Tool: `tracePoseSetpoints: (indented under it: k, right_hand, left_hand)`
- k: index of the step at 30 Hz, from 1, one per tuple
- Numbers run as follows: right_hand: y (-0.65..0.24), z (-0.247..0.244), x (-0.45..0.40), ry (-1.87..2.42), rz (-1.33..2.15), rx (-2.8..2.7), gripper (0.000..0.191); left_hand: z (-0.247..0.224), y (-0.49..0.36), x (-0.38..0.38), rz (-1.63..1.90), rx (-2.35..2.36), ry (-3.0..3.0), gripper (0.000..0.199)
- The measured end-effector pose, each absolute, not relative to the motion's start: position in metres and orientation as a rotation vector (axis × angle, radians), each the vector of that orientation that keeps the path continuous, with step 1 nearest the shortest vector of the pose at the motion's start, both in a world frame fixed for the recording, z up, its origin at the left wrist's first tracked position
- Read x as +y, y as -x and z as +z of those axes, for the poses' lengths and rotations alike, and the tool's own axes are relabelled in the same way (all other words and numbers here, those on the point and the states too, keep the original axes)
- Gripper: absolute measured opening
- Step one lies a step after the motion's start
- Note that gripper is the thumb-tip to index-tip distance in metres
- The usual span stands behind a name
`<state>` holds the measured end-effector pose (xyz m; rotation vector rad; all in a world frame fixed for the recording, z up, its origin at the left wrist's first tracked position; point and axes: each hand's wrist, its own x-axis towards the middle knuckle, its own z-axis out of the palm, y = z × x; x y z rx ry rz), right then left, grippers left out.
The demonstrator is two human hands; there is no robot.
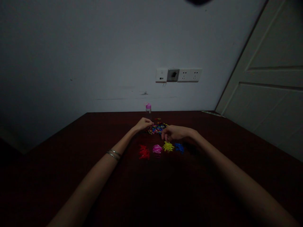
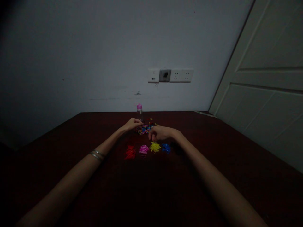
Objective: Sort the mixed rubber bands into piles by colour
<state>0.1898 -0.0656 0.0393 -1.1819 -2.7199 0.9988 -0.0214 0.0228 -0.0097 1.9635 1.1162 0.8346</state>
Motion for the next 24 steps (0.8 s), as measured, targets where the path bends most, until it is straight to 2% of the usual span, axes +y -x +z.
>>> tracePoseSetpoints:
  k: [5, 9, 12, 19, 24]
  right_hand:
    - [-0.204, 0.051, -0.059, 1.165, 0.979, -2.688, 0.030]
    - [-0.225, 0.055, -0.043, 1.223, 0.718, -2.583, 0.025]
    - [-0.242, 0.040, -0.030, 1.326, 0.556, -2.498, 0.022]
    - [-0.269, 0.003, -0.011, 1.502, 0.607, -2.411, 0.022]
    - [-0.274, 0.000, -0.008, 1.513, 0.613, -2.395, 0.022]
  left_hand:
    - [-0.008, 0.020, 0.019, 0.737, 1.141, -2.011, 0.028]
    - [-0.005, 0.017, 0.012, 0.614, 1.122, -2.129, 0.023]
    - [-0.002, 0.014, 0.007, 0.482, 1.109, -2.265, 0.019]
    - [0.014, 0.006, -0.010, 0.149, 1.323, -2.552, 0.013]
    - [0.021, 0.004, -0.021, 0.108, 1.435, -2.597, 0.006]
